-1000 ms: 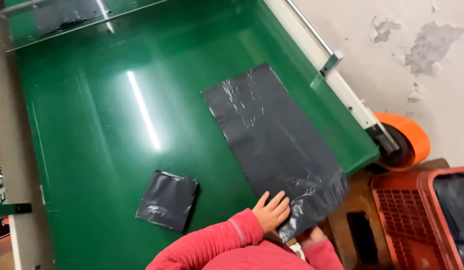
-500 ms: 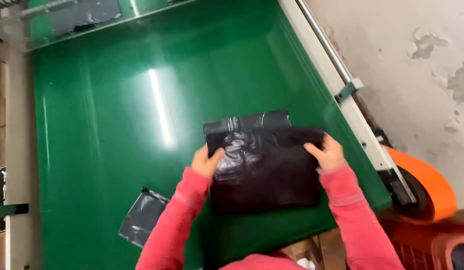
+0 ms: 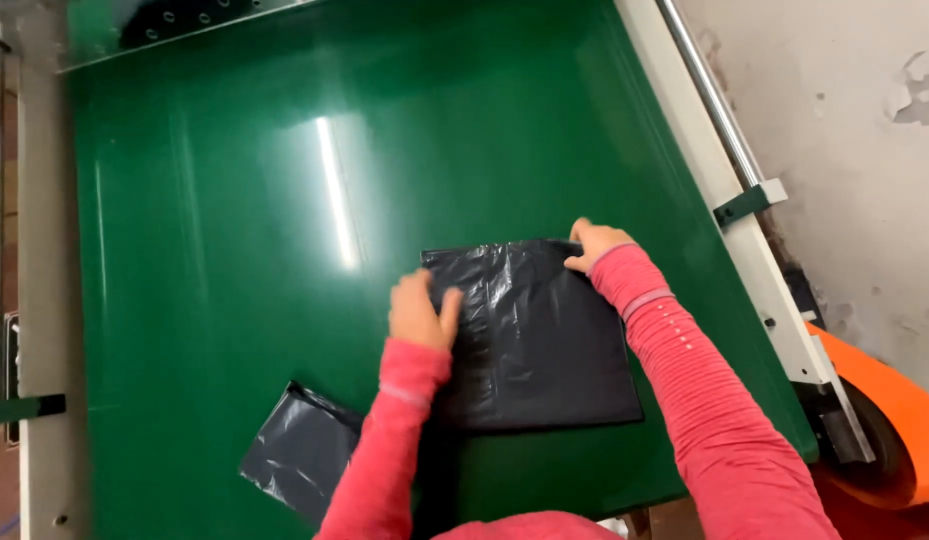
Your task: Folding black plastic bags produced by a machine and placing them into a collection bin.
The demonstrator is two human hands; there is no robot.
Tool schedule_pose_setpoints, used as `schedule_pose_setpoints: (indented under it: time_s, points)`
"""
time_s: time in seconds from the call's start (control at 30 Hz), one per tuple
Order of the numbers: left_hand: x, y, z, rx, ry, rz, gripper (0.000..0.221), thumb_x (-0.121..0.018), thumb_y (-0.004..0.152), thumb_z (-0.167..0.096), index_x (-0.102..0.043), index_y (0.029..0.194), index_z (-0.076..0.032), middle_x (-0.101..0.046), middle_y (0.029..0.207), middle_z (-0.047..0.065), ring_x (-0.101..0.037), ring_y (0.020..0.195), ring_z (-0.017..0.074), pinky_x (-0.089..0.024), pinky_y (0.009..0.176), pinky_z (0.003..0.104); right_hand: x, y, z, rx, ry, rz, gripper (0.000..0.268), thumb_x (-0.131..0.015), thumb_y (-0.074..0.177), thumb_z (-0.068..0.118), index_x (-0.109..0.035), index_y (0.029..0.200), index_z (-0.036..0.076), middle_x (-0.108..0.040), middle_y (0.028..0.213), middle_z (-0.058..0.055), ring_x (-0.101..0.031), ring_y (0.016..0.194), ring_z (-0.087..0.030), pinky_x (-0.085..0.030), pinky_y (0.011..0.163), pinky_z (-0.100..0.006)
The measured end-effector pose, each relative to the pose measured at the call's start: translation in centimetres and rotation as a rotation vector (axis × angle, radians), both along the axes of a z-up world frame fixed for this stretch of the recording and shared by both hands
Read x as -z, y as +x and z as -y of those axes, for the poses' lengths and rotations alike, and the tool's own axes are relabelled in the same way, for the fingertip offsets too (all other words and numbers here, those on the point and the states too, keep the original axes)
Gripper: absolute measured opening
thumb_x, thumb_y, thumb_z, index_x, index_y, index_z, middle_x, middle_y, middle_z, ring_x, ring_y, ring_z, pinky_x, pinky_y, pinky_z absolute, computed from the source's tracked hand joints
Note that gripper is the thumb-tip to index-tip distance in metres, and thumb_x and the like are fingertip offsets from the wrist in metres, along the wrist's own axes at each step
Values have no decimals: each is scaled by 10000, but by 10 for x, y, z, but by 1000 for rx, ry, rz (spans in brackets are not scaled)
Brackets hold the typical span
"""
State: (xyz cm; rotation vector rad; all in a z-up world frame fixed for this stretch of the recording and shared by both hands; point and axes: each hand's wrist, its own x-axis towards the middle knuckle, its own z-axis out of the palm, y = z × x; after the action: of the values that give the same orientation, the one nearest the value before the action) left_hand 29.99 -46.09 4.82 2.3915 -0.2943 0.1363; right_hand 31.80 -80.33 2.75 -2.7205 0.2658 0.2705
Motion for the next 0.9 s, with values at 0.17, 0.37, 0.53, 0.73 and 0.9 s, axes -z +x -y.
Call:
schedule_pose_setpoints:
  time_s: [0.17, 0.37, 0.53, 0.73, 0.9]
  points:
    - [100, -52, 21, 29, -1099, -940, 747, -394, 922, -716, -511, 1406, -159, -609, 1436, 110, -604, 1286, 265, -421, 1060, 399, -42, -50, -41, -91, 11, 386, 215, -766, 821, 121, -667, 1010, 91, -686, 1003, -118, -620, 964, -358, -487, 866, -445]
    - [60, -55, -39, -228, -1569, -1255, 1054, -165, 840, -860, -447, 1490, -80, -580, 1405, 106, -574, 1219, 293, -424, 1041, 478, -66, -206, -91, -141, 69, 764, 270, -708, 672, 5, -693, 899, 150, -699, 950, -6, -638, 1006, -257, -462, 893, -435]
    - [102, -83, -65, 110, -1391, -844, 918, -441, 967, -714, -468, 1478, 49, -572, 1444, 195, -524, 1326, 318, -412, 1128, 407, -18, -260, -98, -57, -10, 723, 310, -663, 655, -27, -697, 913, 140, -719, 1026, -2, -643, 1116, -263, -467, 965, -435]
    - [-32, -152, -66, 226, -65, 259, 700, -695, 826, -419, -494, 1365, -21, -588, 1326, 191, -542, 1257, 333, -410, 1048, 453, -46, -272, -120, -96, -103, 626, 351, -688, 671, 5, -692, 1012, 88, -678, 1160, -71, -588, 1238, -325, -439, 1069, -493]
    - [49, -156, -77, 743, 621, 310, 295, -734, 991, -255, -669, 1252, -132, -679, 1124, 21, -645, 1139, 246, -504, 899, 412, -56, -266, -186, -341, 111, 530, 654, -729, 651, 87, -596, 1280, -33, -572, 1374, -221, -467, 1374, -447, -349, 1170, -557]
